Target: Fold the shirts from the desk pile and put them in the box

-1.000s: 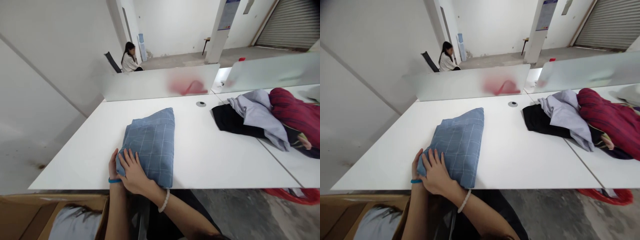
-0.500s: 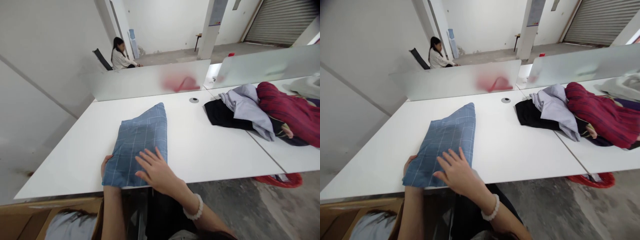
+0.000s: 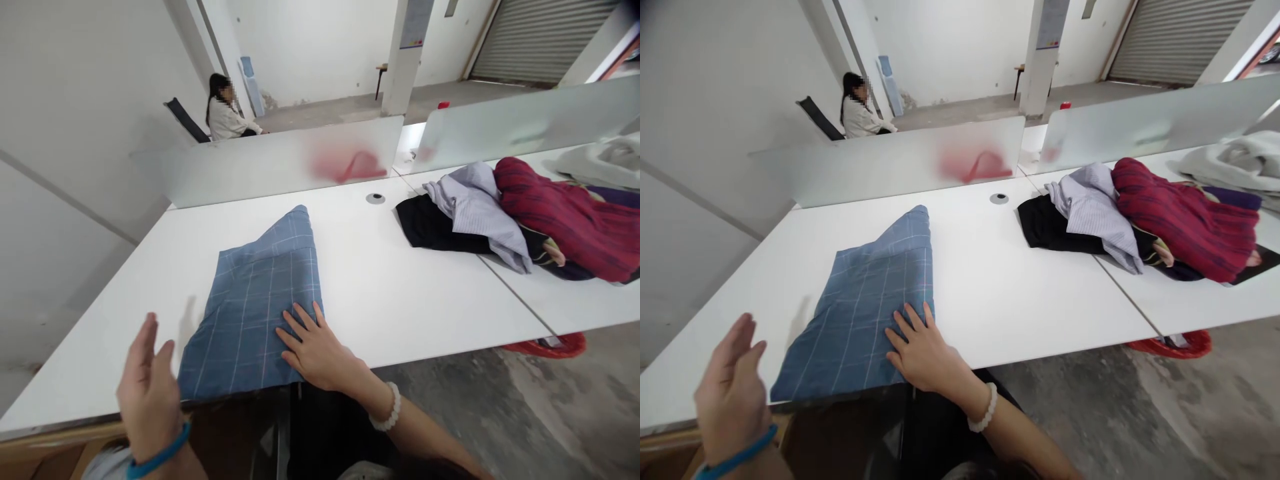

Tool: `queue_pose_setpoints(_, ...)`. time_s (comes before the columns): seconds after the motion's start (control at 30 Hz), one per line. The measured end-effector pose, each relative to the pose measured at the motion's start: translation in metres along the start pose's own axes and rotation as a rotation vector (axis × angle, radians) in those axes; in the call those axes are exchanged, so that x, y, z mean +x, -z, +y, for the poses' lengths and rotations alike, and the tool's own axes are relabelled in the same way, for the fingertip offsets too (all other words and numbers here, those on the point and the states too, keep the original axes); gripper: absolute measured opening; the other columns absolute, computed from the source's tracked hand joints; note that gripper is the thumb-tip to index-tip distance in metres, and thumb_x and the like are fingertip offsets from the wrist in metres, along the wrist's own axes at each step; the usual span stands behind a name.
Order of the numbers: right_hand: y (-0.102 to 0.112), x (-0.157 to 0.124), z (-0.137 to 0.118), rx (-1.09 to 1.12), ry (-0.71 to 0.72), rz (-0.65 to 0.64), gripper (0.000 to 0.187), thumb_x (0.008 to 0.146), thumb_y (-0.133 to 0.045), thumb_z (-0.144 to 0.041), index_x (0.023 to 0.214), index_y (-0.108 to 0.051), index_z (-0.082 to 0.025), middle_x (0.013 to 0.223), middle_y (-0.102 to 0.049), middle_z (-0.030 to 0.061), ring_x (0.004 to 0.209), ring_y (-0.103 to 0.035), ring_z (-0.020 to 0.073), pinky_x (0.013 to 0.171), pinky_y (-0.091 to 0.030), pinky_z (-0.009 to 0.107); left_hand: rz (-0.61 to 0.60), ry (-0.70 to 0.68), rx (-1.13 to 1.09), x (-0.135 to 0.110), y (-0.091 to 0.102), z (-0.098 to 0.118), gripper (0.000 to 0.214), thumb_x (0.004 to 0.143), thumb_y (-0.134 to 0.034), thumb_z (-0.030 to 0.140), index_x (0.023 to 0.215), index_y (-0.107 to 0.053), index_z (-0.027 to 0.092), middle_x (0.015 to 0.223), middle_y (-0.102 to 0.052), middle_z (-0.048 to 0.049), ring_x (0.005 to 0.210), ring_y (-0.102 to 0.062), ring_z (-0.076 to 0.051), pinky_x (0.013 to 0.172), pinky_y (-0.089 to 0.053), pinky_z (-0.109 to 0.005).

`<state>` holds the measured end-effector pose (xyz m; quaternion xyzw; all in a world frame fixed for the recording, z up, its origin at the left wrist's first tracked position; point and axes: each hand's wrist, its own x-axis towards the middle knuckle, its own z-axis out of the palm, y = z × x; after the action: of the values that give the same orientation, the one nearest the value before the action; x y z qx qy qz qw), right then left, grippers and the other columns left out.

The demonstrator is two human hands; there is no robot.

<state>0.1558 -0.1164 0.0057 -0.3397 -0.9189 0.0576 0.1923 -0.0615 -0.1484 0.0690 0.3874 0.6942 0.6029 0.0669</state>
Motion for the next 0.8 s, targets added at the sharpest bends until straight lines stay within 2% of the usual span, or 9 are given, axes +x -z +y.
queue_pose_setpoints(0.13,-0.002,0.0,-0.003,-0.017,-0.056,0.016,0.051,0.098,-0.029,-0.037,0.138,-0.042,-0.008,0.147,-0.036,0.0169,0.139,-0.023,0.0322,0.11,-0.022,0.059,-0.499,-0.258,0.356,-0.043,-0.039,0.003,0.048,0.093,-0.036,0.039,0.136,-0.046,0.02,0.142,-0.046,-0.0066,0.133,-0.038,-0.025,0.114,-0.023,-0.051)
queue_pose_setpoints(0.23,0.004,-0.007,0.0,-0.052,-0.027,0.017,0.05,0.095,-0.037,-0.027,0.138,-0.04,-0.001,0.147,-0.031,0.0216,0.139,-0.023,0.0336,0.11,-0.027,0.054,-0.674,-0.493,0.467,-0.071,-0.07,-0.012,0.048,0.096,-0.028,0.034,0.139,-0.041,0.016,0.144,-0.042,-0.0096,0.136,-0.034,-0.024,0.114,-0.02,-0.054)
queue_pose_setpoints(0.3,0.015,-0.012,0.006,-0.065,0.008,-0.014,0.049,0.092,-0.04,-0.022,0.136,-0.041,-0.001,0.147,-0.033,0.0209,0.138,-0.027,0.0317,0.108,-0.033,0.049,-0.721,-0.565,0.514,-0.083,-0.081,-0.024,0.048,0.097,-0.025,0.031,0.142,-0.035,0.016,0.146,-0.039,-0.0093,0.136,-0.033,-0.023,0.112,-0.025,-0.053)
queue_pose_setpoints(0.4,0.04,-0.009,0.021,-0.116,-0.025,-0.091,0.044,0.091,-0.041,-0.017,0.132,-0.048,-0.004,0.143,-0.042,0.018,0.13,-0.041,0.0287,0.099,-0.044,0.043,-0.746,-0.67,0.582,-0.093,-0.087,-0.037,0.05,0.097,-0.025,0.031,0.144,-0.029,0.016,0.147,-0.036,-0.0101,0.138,-0.028,-0.025,0.109,-0.029,-0.055)
queue_pose_setpoints(0.47,0.054,0.006,0.034,-0.176,-0.053,-0.107,0.042,0.09,-0.041,-0.016,0.129,-0.051,-0.004,0.142,-0.042,0.0187,0.128,-0.043,0.0302,0.097,-0.046,0.043,-0.723,-0.743,0.632,-0.095,-0.089,-0.04,0.052,0.097,-0.028,0.034,0.145,-0.028,0.013,0.148,-0.033,-0.0127,0.14,-0.023,-0.029,0.108,-0.029,-0.057)
queue_pose_setpoints(0.53,0.061,0.031,0.049,-0.21,-0.057,-0.06,0.041,0.092,-0.04,-0.017,0.129,-0.05,-0.003,0.143,-0.04,0.0198,0.131,-0.038,0.0312,0.1,-0.043,0.045,-0.691,-0.787,0.669,-0.097,-0.092,-0.041,0.055,0.096,-0.03,0.036,0.144,-0.028,0.01,0.148,-0.032,-0.0156,0.14,-0.02,-0.031,0.108,-0.028,-0.059)
queue_pose_setpoints(0.6,0.056,0.06,0.065,-0.207,-0.057,0.013,0.043,0.096,-0.035,-0.021,0.133,-0.046,-0.003,0.145,-0.038,0.0195,0.136,-0.032,0.0299,0.105,-0.036,0.047,-0.676,-0.816,0.683,-0.098,-0.094,-0.04,0.056,0.095,-0.03,0.035,0.145,-0.027,0.008,0.148,-0.031,-0.0175,0.14,-0.02,-0.032,0.107,-0.028,-0.058)
queue_pose_setpoints(0.7,0.031,0.096,0.09,-0.192,-0.148,0.087,0.049,0.098,-0.03,-0.031,0.138,-0.04,-0.003,0.148,-0.032,0.0195,0.14,-0.023,0.029,0.111,-0.024,0.052,-0.667,-0.85,0.695,-0.099,-0.095,-0.038,0.057,0.095,-0.03,0.034,0.145,-0.023,0.007,0.148,-0.031,-0.0183,0.14,-0.02,-0.033,0.107,-0.029,-0.058)
queue_pose_setpoints(0.8,0.001,0.11,0.11,-0.138,-0.321,0.033,0.058,0.098,-0.03,-0.039,0.143,-0.031,-0.002,0.151,-0.026,0.0182,0.141,-0.017,0.0305,0.113,-0.02,0.053,-0.672,-0.871,0.721,-0.099,-0.095,-0.035,0.056,0.095,-0.031,0.031,0.145,-0.023,0.006,0.149,-0.031,-0.0174,0.14,-0.019,-0.033,0.107,-0.029,-0.057)
